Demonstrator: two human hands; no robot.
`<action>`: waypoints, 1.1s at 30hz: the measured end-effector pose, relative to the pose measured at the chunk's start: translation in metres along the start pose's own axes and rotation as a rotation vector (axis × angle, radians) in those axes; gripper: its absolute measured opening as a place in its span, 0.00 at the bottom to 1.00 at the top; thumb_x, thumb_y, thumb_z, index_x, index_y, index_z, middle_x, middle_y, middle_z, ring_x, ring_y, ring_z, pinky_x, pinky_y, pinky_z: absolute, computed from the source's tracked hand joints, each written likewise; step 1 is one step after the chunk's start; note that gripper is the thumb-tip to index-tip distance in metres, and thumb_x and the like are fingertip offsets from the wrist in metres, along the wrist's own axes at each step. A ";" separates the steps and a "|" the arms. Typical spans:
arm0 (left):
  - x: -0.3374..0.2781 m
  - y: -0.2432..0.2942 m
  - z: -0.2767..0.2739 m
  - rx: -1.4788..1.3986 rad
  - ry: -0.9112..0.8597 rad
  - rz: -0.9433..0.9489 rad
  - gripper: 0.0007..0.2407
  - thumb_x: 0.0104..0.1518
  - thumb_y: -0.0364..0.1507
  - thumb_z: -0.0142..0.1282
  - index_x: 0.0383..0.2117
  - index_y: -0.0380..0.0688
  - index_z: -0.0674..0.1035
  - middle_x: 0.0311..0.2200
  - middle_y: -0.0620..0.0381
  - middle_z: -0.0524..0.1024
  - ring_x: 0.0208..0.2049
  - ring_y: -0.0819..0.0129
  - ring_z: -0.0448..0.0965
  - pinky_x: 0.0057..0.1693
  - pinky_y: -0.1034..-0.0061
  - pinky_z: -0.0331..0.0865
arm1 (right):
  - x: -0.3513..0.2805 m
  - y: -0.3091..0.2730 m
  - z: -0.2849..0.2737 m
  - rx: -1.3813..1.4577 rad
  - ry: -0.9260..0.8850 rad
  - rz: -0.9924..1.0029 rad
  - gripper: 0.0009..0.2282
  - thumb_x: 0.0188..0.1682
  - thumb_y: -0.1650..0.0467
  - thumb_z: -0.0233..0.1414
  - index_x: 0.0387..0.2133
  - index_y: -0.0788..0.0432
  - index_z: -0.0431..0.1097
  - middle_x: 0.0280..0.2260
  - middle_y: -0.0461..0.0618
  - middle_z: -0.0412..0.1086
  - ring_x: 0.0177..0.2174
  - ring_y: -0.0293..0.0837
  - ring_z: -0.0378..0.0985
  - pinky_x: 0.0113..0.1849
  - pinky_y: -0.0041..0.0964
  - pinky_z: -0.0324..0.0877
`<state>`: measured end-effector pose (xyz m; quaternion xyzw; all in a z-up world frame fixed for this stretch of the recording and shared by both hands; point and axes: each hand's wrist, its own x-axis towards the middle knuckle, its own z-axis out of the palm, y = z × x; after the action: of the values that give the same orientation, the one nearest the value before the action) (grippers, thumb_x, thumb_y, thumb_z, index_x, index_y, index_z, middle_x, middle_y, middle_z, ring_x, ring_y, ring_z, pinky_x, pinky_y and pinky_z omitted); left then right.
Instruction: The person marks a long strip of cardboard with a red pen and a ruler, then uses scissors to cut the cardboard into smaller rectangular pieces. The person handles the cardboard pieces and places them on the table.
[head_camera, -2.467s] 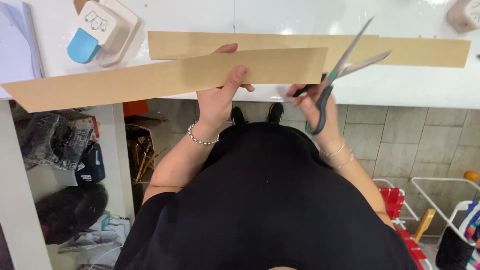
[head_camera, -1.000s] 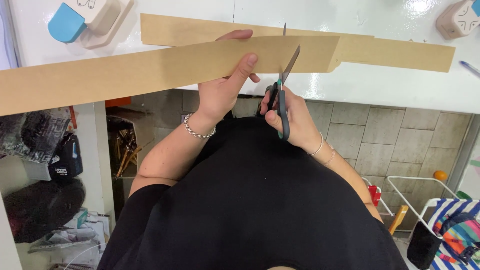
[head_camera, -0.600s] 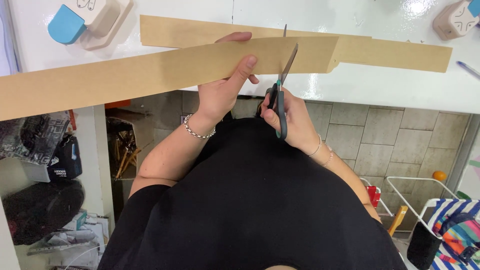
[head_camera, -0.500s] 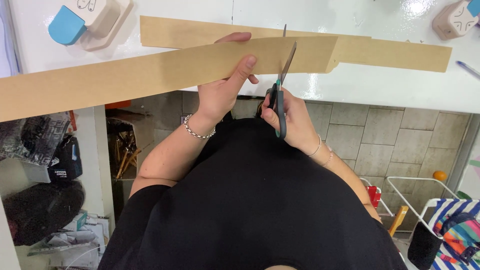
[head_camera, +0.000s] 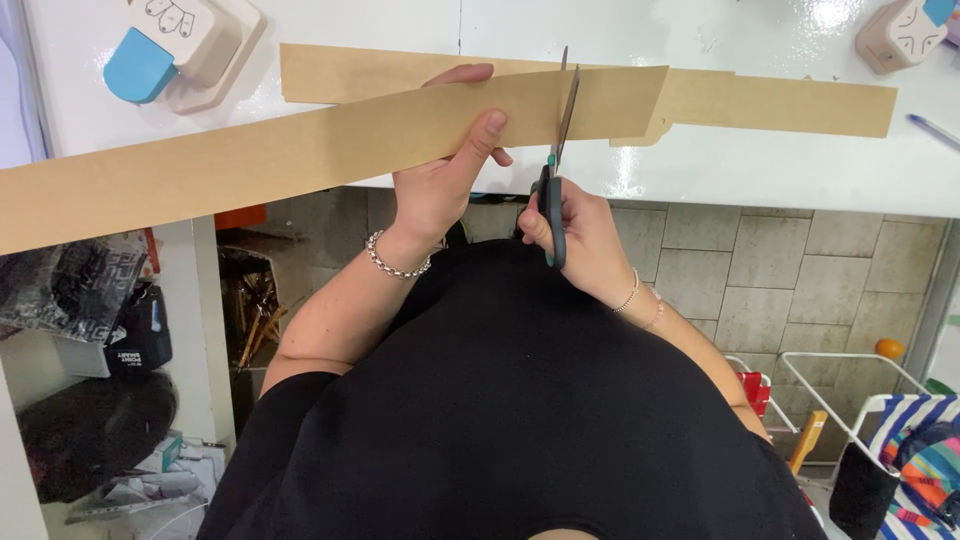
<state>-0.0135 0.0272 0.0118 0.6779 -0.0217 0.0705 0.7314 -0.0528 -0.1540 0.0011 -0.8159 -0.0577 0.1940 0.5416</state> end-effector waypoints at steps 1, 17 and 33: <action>0.000 0.000 0.000 0.000 -0.002 0.001 0.14 0.63 0.35 0.57 0.50 0.44 0.73 0.48 0.61 0.75 0.22 0.70 0.81 0.42 0.84 0.74 | 0.000 0.000 0.000 0.001 0.002 0.000 0.22 0.46 0.47 0.46 0.27 0.54 0.65 0.20 0.43 0.72 0.23 0.36 0.75 0.31 0.30 0.67; 0.002 0.001 0.002 0.019 0.004 -0.012 0.15 0.62 0.37 0.57 0.50 0.46 0.73 0.50 0.62 0.73 0.22 0.70 0.81 0.42 0.82 0.74 | 0.001 0.002 0.003 0.040 0.051 0.001 0.18 0.49 0.52 0.49 0.26 0.54 0.65 0.16 0.42 0.70 0.20 0.34 0.73 0.29 0.28 0.67; 0.003 0.001 0.004 0.001 0.018 -0.038 0.15 0.62 0.39 0.57 0.50 0.47 0.73 0.45 0.60 0.75 0.23 0.69 0.82 0.41 0.83 0.75 | 0.003 0.009 0.006 0.036 0.092 0.011 0.17 0.49 0.54 0.51 0.23 0.53 0.64 0.14 0.40 0.68 0.19 0.33 0.72 0.29 0.27 0.66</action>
<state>-0.0105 0.0238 0.0139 0.6778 -0.0023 0.0629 0.7325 -0.0528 -0.1519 -0.0098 -0.8144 -0.0249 0.1601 0.5572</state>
